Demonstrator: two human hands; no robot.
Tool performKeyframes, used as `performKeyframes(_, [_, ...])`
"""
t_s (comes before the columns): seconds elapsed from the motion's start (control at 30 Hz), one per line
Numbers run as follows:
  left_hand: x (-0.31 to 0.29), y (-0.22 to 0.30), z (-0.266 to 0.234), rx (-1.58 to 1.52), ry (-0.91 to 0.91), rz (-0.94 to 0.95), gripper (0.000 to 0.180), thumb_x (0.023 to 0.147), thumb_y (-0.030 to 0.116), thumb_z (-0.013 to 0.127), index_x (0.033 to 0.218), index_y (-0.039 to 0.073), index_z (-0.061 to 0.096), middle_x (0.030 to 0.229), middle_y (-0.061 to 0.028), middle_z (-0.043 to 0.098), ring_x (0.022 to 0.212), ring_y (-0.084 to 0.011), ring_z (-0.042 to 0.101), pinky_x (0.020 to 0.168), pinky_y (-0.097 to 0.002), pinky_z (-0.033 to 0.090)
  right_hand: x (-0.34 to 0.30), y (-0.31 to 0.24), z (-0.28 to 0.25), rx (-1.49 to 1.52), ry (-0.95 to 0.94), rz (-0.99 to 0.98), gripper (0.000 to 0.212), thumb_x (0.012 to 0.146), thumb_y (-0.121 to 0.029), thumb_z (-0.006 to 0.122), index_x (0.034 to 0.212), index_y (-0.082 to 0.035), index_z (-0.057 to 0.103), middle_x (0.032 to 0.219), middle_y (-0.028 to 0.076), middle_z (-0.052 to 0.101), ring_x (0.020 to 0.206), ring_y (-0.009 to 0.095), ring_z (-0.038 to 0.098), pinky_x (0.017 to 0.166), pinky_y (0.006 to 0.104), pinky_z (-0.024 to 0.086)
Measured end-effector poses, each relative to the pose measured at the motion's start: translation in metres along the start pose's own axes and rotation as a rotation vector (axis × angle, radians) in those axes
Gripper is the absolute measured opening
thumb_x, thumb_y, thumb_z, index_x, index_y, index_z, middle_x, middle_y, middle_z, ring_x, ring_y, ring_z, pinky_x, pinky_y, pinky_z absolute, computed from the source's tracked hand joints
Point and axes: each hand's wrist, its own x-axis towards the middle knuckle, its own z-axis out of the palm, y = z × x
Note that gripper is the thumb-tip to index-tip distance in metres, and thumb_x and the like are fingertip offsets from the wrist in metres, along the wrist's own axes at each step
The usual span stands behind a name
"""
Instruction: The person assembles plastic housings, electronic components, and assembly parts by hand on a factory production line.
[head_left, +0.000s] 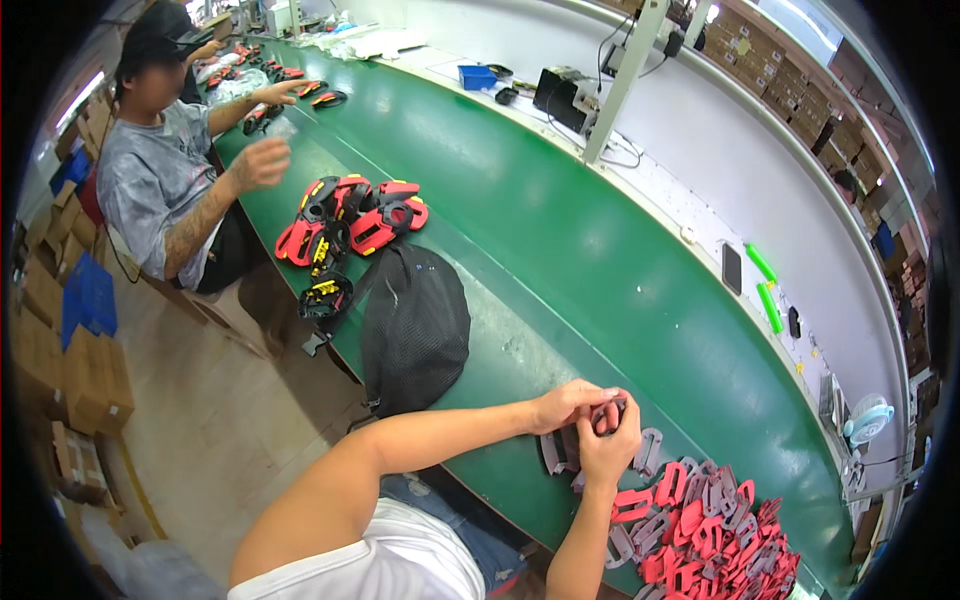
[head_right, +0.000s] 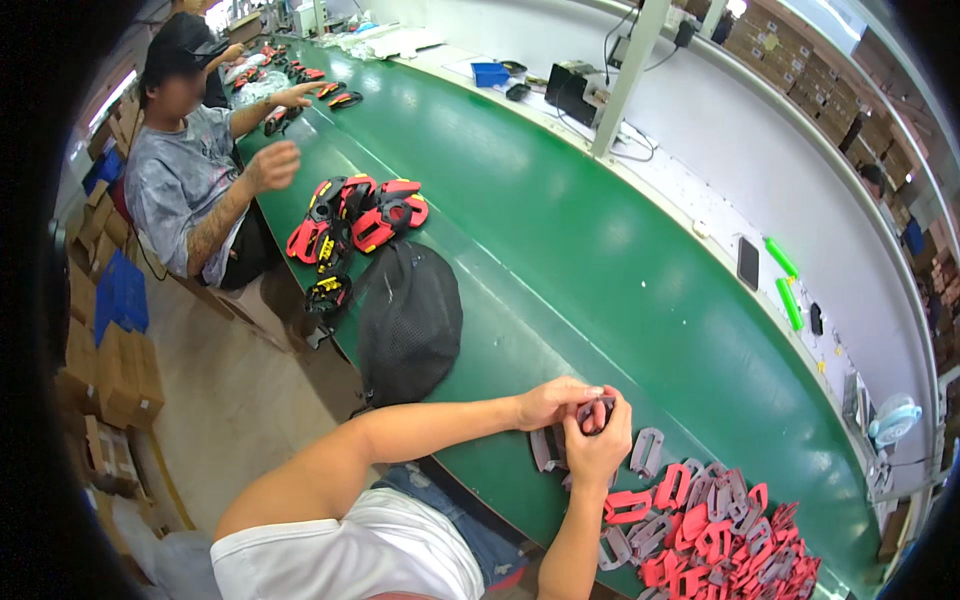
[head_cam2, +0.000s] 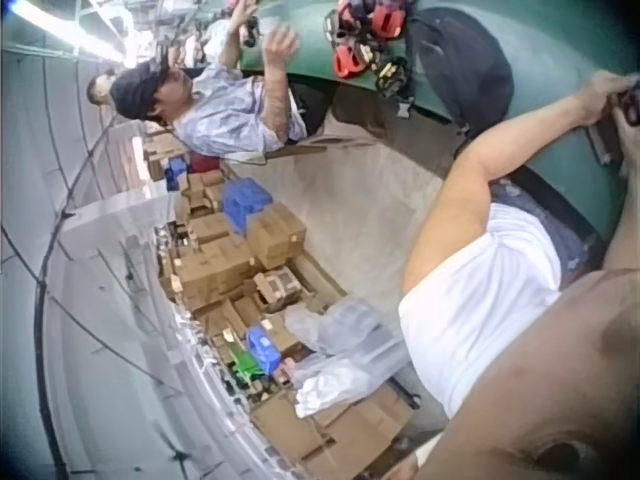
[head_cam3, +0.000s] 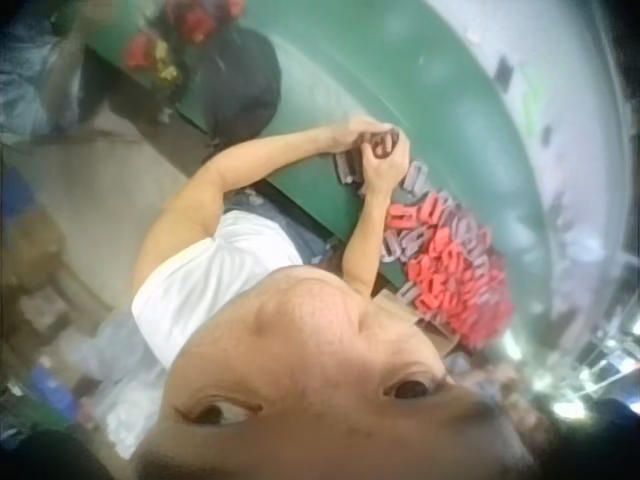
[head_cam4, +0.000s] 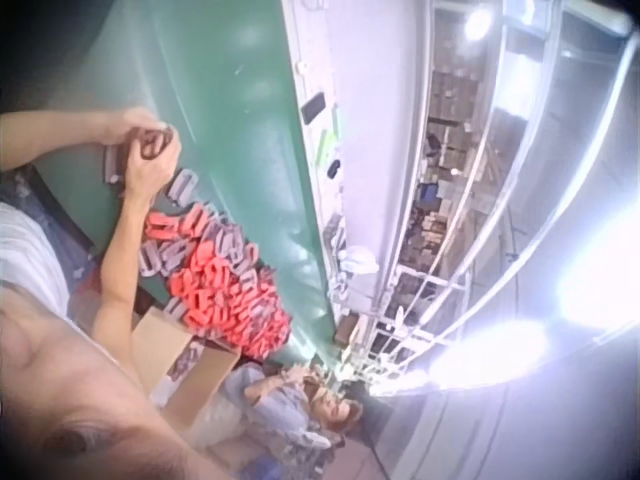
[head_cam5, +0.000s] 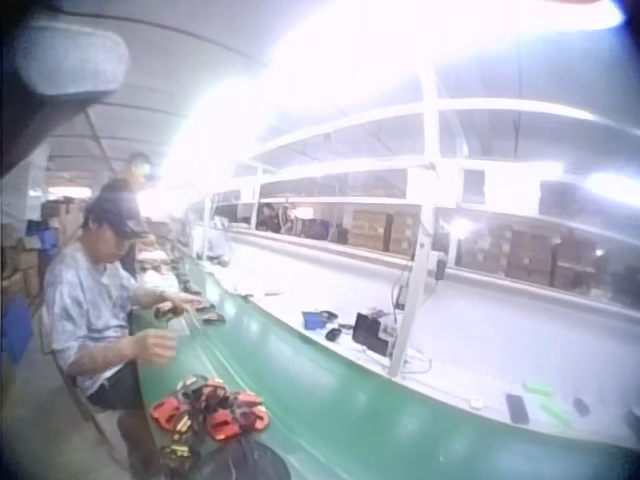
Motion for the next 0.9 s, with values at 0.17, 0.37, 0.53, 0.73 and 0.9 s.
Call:
performKeyframes(0.17, [-0.002, 0.003, 0.002, 0.108, -0.054, 0.005, 0.042, 0.093, 0.035, 0.045, 0.082, -0.002, 0.063, 0.075, -0.0069, 0.060, 0.072, -0.0124, 0.056, 0.070, -0.0232, 0.043, -0.004, 0.006, 0.000, 0.002, 0.041, -0.058, 0.041, 0.063, -0.008, 0.071, 0.100, 0.001, 0.055, 0.087, 0.015, 0.060, 0.077, 0.029, 0.060, 0.070, 0.0352, 0.047])
performKeyframes(0.37, [0.000, -0.002, -0.003, 0.113, -0.015, -0.001, 0.040, 0.093, 0.033, 0.046, 0.080, -0.001, 0.063, 0.078, -0.0088, 0.061, 0.074, -0.0143, 0.057, 0.071, -0.0238, 0.043, -0.005, 0.006, -0.004, 0.010, 0.002, 0.030, 0.038, 0.058, -0.009, 0.073, 0.092, -0.001, 0.058, 0.083, 0.013, 0.061, 0.073, 0.031, 0.060, 0.068, 0.0361, 0.047])
performKeyframes(0.53, [0.003, -0.002, -0.007, 0.084, -0.043, -0.020, 0.040, 0.092, 0.034, 0.046, 0.075, 0.001, 0.061, 0.075, -0.0083, 0.060, 0.073, -0.0148, 0.057, 0.070, -0.0244, 0.043, -0.003, 0.004, -0.004, 0.042, -0.002, 0.014, 0.034, 0.060, -0.008, 0.073, 0.090, 0.000, 0.059, 0.082, 0.013, 0.061, 0.071, 0.028, 0.060, 0.066, 0.0349, 0.047])
performKeyframes(0.73, [0.002, -0.004, -0.008, 0.097, -0.046, 0.005, 0.040, 0.092, 0.033, 0.046, 0.076, 0.000, 0.061, 0.075, -0.0082, 0.060, 0.072, -0.0142, 0.057, 0.069, -0.0243, 0.044, -0.002, 0.003, 0.000, 0.063, 0.031, -0.069, 0.034, 0.066, -0.008, 0.070, 0.096, 0.002, 0.059, 0.079, 0.013, 0.061, 0.068, 0.020, 0.059, 0.065, 0.0296, 0.047])
performKeyframes(0.9, [-0.001, 0.004, 0.001, 0.100, -0.092, 0.059, 0.037, 0.092, 0.031, 0.047, 0.084, -0.002, 0.064, 0.077, -0.0073, 0.062, 0.073, -0.0116, 0.057, 0.070, -0.0243, 0.044, -0.003, 0.003, -0.002, 0.052, -0.033, 0.032, 0.040, 0.064, -0.006, 0.069, 0.102, 0.001, 0.057, 0.091, 0.015, 0.061, 0.080, 0.028, 0.061, 0.071, 0.0340, 0.048])
